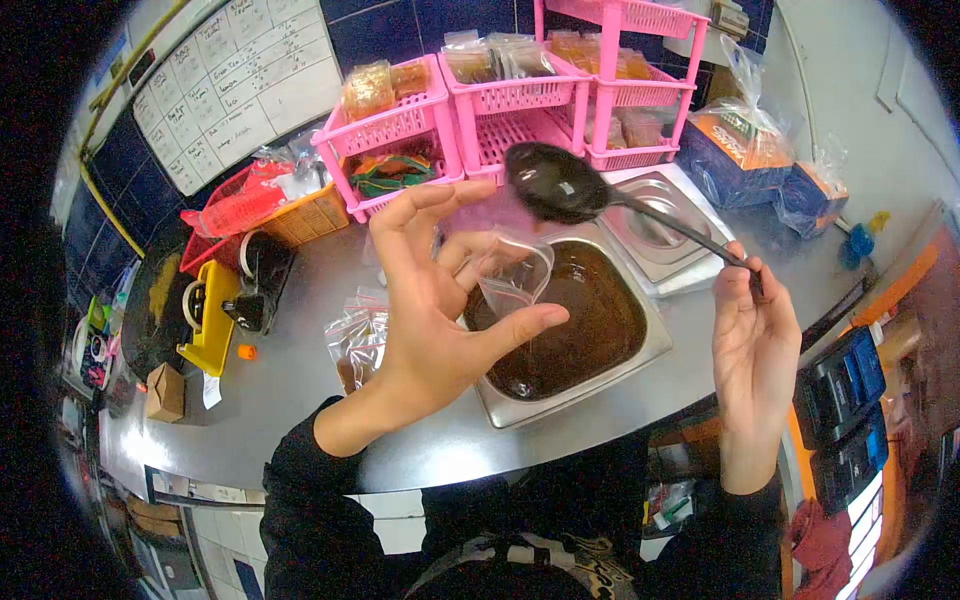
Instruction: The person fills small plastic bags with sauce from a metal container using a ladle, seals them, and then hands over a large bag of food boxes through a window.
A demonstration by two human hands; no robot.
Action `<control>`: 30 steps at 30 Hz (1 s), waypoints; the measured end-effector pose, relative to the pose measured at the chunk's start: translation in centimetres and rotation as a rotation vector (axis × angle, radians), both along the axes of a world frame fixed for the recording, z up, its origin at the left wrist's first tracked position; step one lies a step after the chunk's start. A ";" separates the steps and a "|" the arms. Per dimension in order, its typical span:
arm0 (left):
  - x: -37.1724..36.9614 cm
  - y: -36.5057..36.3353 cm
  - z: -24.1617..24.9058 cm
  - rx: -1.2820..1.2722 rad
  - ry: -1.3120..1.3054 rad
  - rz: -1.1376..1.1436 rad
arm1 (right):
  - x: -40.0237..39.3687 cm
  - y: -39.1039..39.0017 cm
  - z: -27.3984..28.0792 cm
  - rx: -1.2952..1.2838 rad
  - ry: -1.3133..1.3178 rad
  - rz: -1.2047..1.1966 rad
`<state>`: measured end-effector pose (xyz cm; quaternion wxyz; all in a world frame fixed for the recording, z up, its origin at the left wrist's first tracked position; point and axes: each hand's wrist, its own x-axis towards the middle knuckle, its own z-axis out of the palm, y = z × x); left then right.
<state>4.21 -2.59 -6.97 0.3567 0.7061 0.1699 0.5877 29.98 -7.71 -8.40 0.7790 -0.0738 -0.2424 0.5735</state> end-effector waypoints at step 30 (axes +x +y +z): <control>-1.4 -2.8 1.8 -0.326 -0.112 -0.329 | -13.1 -2.3 -1.7 0.114 -0.960 -0.824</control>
